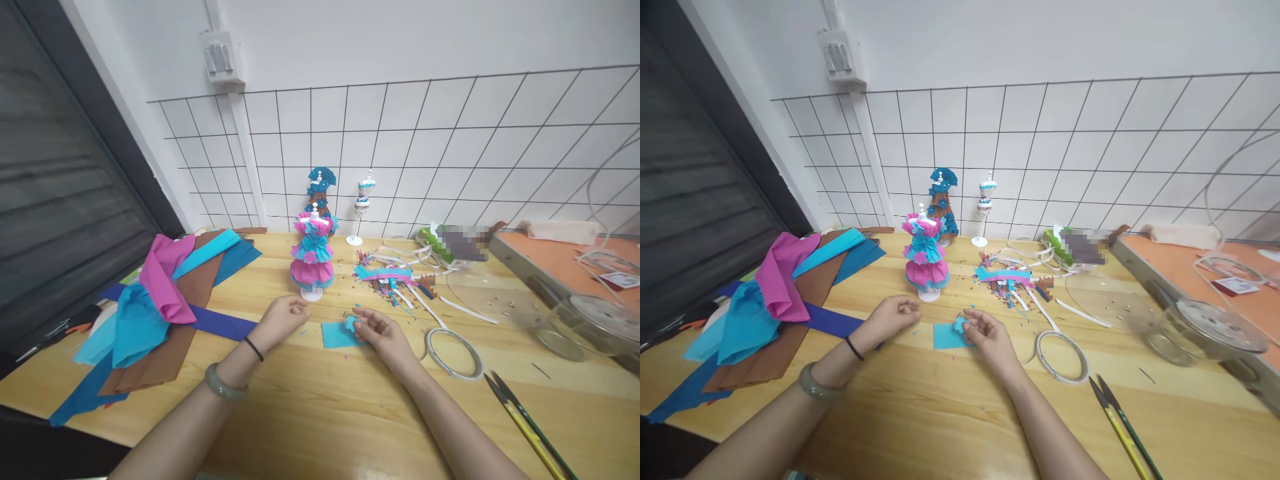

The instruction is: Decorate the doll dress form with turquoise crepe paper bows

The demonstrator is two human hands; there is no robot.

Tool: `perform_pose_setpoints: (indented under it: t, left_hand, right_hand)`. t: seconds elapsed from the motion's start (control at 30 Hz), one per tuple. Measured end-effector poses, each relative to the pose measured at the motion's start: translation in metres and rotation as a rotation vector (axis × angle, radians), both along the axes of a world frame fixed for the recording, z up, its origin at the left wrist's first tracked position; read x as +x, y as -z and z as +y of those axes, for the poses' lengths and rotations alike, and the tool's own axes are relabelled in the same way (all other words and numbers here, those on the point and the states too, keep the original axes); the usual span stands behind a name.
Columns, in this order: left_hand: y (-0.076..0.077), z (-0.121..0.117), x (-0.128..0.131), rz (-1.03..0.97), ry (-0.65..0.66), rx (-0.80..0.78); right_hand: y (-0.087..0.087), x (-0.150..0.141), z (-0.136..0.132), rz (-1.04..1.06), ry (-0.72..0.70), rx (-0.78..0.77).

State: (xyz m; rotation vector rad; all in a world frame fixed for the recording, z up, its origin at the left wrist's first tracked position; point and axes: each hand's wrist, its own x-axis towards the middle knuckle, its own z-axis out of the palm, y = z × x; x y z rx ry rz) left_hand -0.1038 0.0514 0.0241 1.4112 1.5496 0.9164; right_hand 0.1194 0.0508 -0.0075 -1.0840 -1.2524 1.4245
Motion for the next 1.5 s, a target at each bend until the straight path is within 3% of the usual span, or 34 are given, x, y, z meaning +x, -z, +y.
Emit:
perform_pose_setpoints:
  t: [0.27, 0.47, 0.77, 1.5]
  left_hand:
    - [0.001, 0.018, 0.023, -0.939, -0.173, -0.269]
    - [0.006, 0.025, 0.019, -1.183, -0.127, -0.351]
    - [0.012, 0.030, 0.015, -1.339, -0.079, -0.364]
    - [0.022, 0.038, 0.012, -1.333, -0.078, -0.356]
  right_hand:
    - [-0.008, 0.002, -0.002, 0.024, 0.045, -0.020]
    - [-0.007, 0.001, -0.003, -0.014, 0.034, 0.006]
    - [-0.007, -0.001, -0.004, -0.051, 0.051, -0.031]
    - [-0.008, -0.006, -0.005, -0.107, 0.064, -0.065]
